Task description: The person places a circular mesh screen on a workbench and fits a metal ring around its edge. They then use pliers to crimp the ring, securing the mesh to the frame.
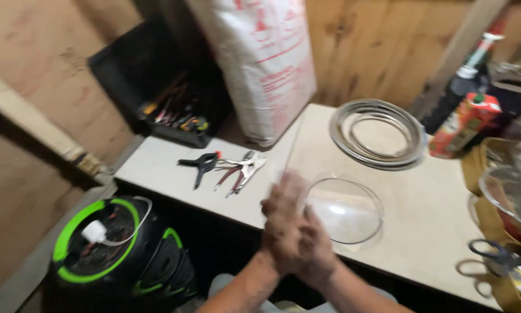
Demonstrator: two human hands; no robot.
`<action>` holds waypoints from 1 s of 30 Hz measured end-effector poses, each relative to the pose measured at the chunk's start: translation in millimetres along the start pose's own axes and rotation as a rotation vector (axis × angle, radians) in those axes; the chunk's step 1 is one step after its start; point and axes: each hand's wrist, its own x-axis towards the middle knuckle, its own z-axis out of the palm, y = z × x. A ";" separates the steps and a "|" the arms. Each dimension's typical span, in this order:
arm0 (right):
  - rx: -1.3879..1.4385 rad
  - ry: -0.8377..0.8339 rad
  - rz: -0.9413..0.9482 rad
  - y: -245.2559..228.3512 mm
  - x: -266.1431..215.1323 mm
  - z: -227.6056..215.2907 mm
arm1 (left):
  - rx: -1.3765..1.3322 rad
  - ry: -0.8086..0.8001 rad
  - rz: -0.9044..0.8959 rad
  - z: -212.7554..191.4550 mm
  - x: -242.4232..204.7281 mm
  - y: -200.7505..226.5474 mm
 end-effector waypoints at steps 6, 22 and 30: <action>-2.395 0.081 0.331 -0.5 43.9 -226.9 | 0.022 -0.404 0.153 -15.5 -20.6 -21.5; -1.822 0.263 0.836 -6.1 -37.3 40.7 | -0.453 -0.716 -0.190 -82.8 -5.9 45.9; -1.898 -0.164 -0.869 25.0 -24.1 54.4 | -0.799 -0.061 -0.525 -72.2 -11.2 67.5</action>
